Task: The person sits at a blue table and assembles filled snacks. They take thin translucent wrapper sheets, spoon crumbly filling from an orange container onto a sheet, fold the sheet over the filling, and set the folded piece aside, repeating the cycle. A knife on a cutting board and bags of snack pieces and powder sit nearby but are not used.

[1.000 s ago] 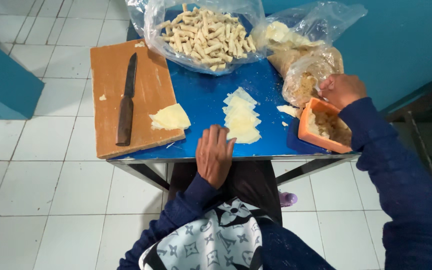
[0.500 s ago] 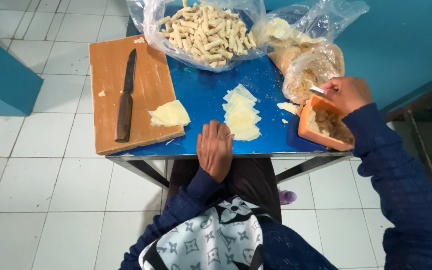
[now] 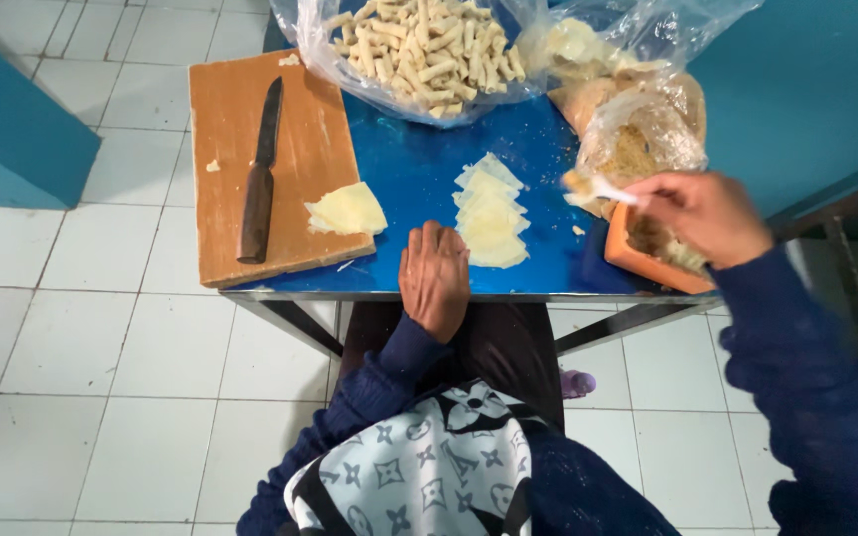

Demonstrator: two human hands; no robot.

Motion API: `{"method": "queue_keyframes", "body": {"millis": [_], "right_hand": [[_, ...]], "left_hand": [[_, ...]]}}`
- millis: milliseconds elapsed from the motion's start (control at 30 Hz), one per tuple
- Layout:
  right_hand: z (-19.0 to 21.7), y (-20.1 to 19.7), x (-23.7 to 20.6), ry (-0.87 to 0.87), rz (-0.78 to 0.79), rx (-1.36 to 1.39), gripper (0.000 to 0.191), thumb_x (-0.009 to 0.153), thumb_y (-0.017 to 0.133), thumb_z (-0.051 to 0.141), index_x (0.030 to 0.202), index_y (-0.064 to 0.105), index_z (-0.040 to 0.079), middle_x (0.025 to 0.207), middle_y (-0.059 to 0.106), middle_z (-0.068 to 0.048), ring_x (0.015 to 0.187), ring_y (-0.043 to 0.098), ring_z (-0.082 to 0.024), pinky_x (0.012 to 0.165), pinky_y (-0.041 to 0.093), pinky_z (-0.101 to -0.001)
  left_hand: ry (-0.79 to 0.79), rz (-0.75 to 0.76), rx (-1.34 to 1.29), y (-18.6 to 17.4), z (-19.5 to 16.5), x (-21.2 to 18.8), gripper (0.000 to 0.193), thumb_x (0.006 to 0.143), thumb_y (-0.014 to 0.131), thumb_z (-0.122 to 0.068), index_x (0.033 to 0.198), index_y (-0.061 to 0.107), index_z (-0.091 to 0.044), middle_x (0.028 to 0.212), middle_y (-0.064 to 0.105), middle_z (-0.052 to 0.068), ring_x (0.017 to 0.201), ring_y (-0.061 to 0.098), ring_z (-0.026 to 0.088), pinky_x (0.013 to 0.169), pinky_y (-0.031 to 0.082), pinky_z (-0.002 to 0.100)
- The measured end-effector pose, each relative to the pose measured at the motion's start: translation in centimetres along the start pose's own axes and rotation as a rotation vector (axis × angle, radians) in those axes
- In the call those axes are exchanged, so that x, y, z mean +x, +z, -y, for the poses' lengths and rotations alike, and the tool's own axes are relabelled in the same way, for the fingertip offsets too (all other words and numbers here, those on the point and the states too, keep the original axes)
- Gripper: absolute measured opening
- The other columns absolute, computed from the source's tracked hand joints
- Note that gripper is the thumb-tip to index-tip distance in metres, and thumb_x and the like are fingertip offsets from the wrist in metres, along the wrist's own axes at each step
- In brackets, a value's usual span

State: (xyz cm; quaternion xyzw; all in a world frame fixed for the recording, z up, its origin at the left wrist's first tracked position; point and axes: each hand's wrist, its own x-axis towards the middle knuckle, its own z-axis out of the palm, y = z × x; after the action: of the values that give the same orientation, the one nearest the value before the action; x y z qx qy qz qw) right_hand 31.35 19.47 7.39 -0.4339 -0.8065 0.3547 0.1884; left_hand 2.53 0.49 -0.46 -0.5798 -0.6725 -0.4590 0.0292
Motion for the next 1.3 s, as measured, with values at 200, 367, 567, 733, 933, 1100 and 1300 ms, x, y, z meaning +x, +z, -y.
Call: {"method": "queue_keyframes", "body": {"millis": [200,367,567,733,933,1100,1300], "right_hand": [[5.8,6.7,-1.6,-0.141,0.096,-0.218,0.018,0.092,0.069,0.017,0.108,0.078,0.013,0.087,0.076,-0.003,0.071,0.070,-0.015,0.067,0.053,-0.0303],[8.0,9.4,-3.2,-0.443,-0.107,-0.499,0.014,0.089,0.070,0.011,0.102,0.076,0.014,0.085,0.066,-0.005,0.085,0.060,-0.028,0.074,0.045,-0.0421],[8.2,10.5,-5.1,-0.688,-0.288,-0.778,0.029,0.085,0.069,0.003,0.113,0.073,0.010,0.097,0.059,-0.003,0.093,0.055,-0.025,0.075,0.041,-0.0411],[7.5,10.8,-5.8,-0.744,-0.316,-0.884,0.037,0.085,0.068,0.002,0.121,0.073,0.011,0.101,0.060,-0.002,0.094,0.056,-0.022,0.075,0.041,-0.0377],[6.9,11.4,-6.1,-0.769,-0.349,-0.929,0.040,0.087,0.066,0.005,0.125,0.072,0.013,0.106,0.062,-0.001,0.095,0.057,-0.021,0.078,0.041,-0.0361],[6.9,10.6,-6.5,-0.732,-0.358,-1.013,0.044,0.088,0.066,0.005,0.130,0.073,0.017,0.106,0.062,0.001,0.093,0.057,-0.019,0.079,0.041,-0.0356],[5.0,7.4,-6.7,-0.620,-0.470,-0.928,0.020,0.102,0.072,0.016,0.122,0.077,0.016,0.107,0.062,0.002,0.099,0.056,-0.019,0.084,0.039,-0.0400]], "left_hand": [[0.042,-0.018,-0.120,-0.1,-0.4,0.3,0.010,0.090,0.063,-0.004,0.095,0.055,-0.002,0.098,0.055,0.016,0.095,0.054,0.038,0.082,0.045,0.048],[0.082,-0.021,-0.247,-0.1,-0.6,0.1,0.012,0.090,0.063,0.001,0.094,0.053,-0.001,0.092,0.056,0.017,0.088,0.056,0.038,0.077,0.047,0.046],[-0.051,0.020,-0.408,0.2,-0.7,0.0,0.020,0.088,0.067,0.004,0.102,0.054,-0.001,0.092,0.060,0.016,0.080,0.063,0.034,0.069,0.051,0.041],[-0.039,0.003,-0.393,0.1,-0.6,0.0,0.027,0.084,0.069,0.007,0.105,0.054,-0.001,0.094,0.060,0.016,0.081,0.063,0.032,0.073,0.051,0.040],[-0.006,-0.027,-0.354,0.1,-0.6,0.0,0.030,0.084,0.071,0.006,0.108,0.054,-0.001,0.095,0.059,0.016,0.085,0.063,0.034,0.073,0.051,0.041],[-0.043,0.010,-0.409,0.0,-0.7,0.2,0.028,0.085,0.068,0.007,0.109,0.056,-0.001,0.097,0.062,0.016,0.083,0.065,0.032,0.073,0.053,0.040],[-0.036,0.024,-0.433,0.3,-0.7,0.8,0.025,0.086,0.065,0.006,0.109,0.056,-0.001,0.096,0.065,0.016,0.086,0.065,0.032,0.074,0.054,0.039]]}}
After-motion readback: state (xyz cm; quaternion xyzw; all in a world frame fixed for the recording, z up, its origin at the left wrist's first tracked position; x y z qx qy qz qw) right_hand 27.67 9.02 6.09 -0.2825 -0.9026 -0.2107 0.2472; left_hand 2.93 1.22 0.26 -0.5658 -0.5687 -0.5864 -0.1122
